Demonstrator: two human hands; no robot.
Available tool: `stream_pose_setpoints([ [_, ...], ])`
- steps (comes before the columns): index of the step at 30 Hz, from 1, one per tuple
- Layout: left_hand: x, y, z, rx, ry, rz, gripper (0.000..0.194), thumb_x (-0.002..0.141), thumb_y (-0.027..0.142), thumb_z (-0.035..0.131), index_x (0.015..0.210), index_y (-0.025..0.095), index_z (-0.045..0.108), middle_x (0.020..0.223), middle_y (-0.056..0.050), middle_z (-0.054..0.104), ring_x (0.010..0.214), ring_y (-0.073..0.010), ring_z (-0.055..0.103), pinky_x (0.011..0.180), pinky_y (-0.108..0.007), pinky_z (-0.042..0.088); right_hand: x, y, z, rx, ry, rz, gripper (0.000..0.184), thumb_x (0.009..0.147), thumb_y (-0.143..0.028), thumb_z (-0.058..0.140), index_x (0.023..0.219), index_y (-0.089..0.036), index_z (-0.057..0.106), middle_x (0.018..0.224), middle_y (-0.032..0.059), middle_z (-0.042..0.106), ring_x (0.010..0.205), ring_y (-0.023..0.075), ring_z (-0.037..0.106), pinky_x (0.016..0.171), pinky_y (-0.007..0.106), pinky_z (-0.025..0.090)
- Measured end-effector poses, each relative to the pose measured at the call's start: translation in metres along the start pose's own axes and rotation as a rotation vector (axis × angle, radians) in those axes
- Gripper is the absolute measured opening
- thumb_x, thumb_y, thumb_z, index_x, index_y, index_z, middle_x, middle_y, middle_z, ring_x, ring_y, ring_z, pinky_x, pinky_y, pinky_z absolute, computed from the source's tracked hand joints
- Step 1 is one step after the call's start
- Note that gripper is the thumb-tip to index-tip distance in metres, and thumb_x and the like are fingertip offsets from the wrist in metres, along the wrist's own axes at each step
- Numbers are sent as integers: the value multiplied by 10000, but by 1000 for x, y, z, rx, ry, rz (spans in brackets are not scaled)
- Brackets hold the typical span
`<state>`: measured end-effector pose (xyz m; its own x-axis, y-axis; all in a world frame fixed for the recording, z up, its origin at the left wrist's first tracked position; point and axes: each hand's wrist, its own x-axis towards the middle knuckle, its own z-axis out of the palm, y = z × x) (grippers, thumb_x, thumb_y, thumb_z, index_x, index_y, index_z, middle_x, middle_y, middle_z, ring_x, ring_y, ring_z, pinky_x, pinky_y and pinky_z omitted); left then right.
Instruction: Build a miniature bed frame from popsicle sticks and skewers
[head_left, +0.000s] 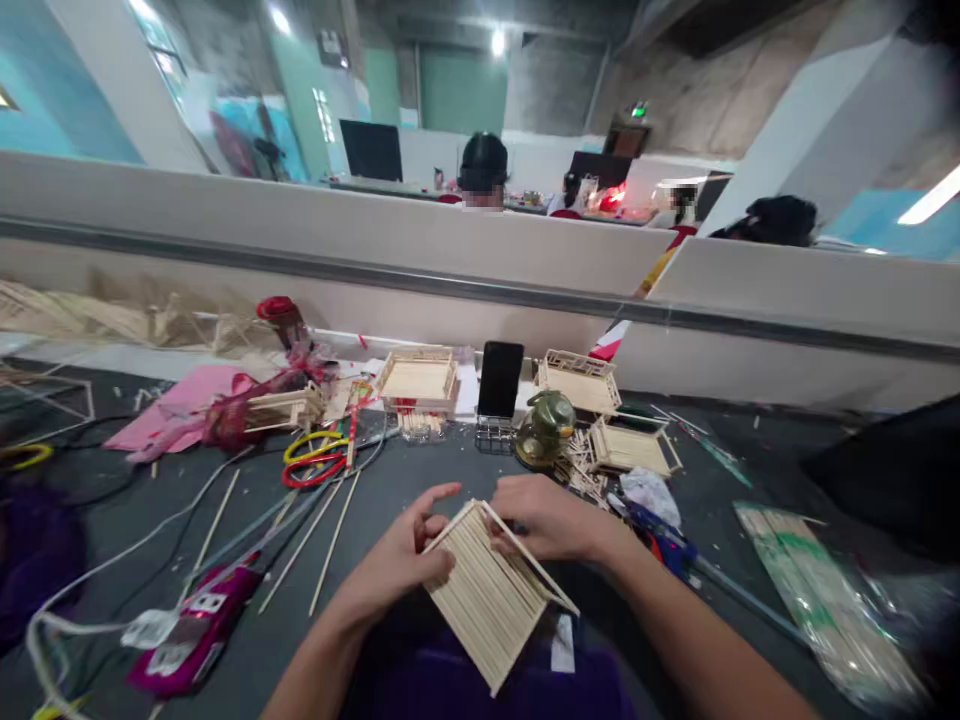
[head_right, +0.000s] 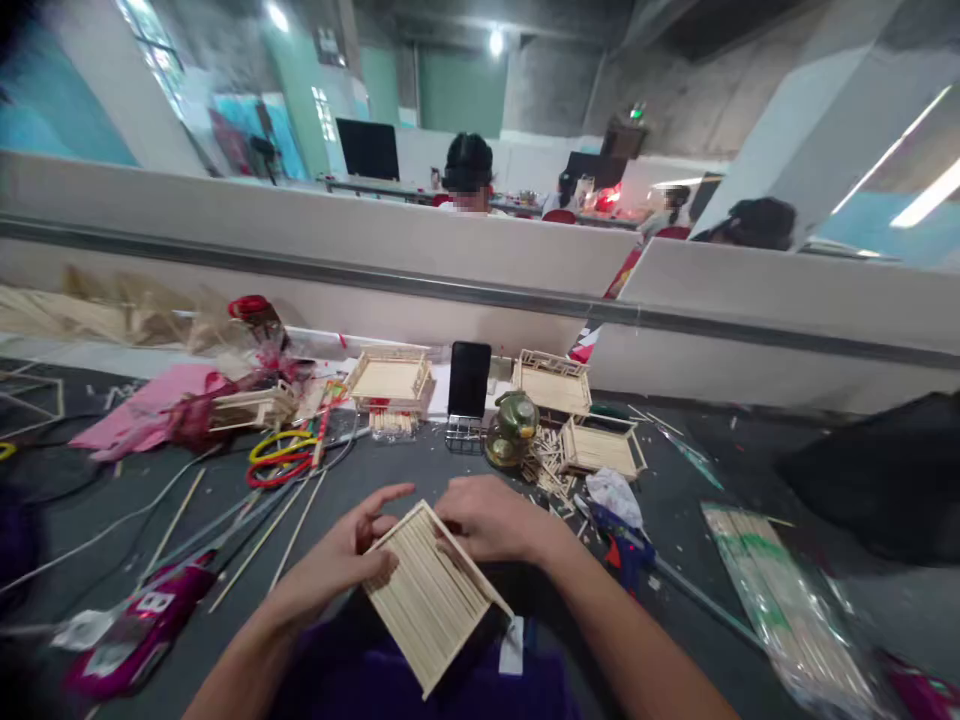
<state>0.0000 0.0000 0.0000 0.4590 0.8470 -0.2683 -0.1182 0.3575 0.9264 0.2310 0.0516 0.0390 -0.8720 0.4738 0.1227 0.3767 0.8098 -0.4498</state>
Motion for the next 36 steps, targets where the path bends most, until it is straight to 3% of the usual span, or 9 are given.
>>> stream_pose_setpoints([
  [7,2,-4,-4,-57,-48,-34,814,631,159,723,1372,200,387,778,7,631,624,-127,576,560,-217,371,-2,-1,10,73,15,41,153,735,-137,627,680,-197,497,633,-48,480,616,103,432,578,210,290],
  [16,4,0,-2,-147,-78,-30,761,649,103,697,1339,187,387,916,-67,701,718,-171,645,627,-250,430,-9,-7,18,287,301,139,159,707,-32,548,678,-185,521,654,-42,503,599,90,454,575,198,326],
  [21,2,1,-6,-169,-104,-53,760,630,97,696,1326,187,405,940,-74,707,761,-192,662,662,-268,449,-22,-6,5,508,519,255,169,770,-102,550,661,-200,467,653,-38,498,606,102,459,576,214,352],
  [23,1,0,-8,-160,-72,-59,753,632,108,695,1324,179,407,955,-82,710,768,-192,659,669,-268,446,-28,-2,-2,616,584,314,174,827,-162,545,684,-206,458,695,-20,561,637,114,504,598,228,383],
  [28,1,0,-5,-113,-36,-73,774,625,145,709,1331,159,392,895,-69,704,709,-175,632,613,-244,404,-30,2,-4,544,442,387,38,857,-225,614,831,-199,607,825,18,684,742,143,594,653,249,427],
  [33,2,3,1,-80,-50,-84,757,616,128,685,1318,147,401,783,-8,659,601,-109,524,531,-206,301,-24,-1,8,438,247,220,138,891,-281,616,833,-208,718,799,23,677,782,152,596,735,268,438],
  [36,3,2,1,-65,-52,-80,750,619,122,663,1319,136,394,737,17,625,556,-83,447,509,-208,254,-24,-2,14,393,184,211,135,878,-311,642,861,-210,729,779,17,660,769,150,580,709,259,425],
])
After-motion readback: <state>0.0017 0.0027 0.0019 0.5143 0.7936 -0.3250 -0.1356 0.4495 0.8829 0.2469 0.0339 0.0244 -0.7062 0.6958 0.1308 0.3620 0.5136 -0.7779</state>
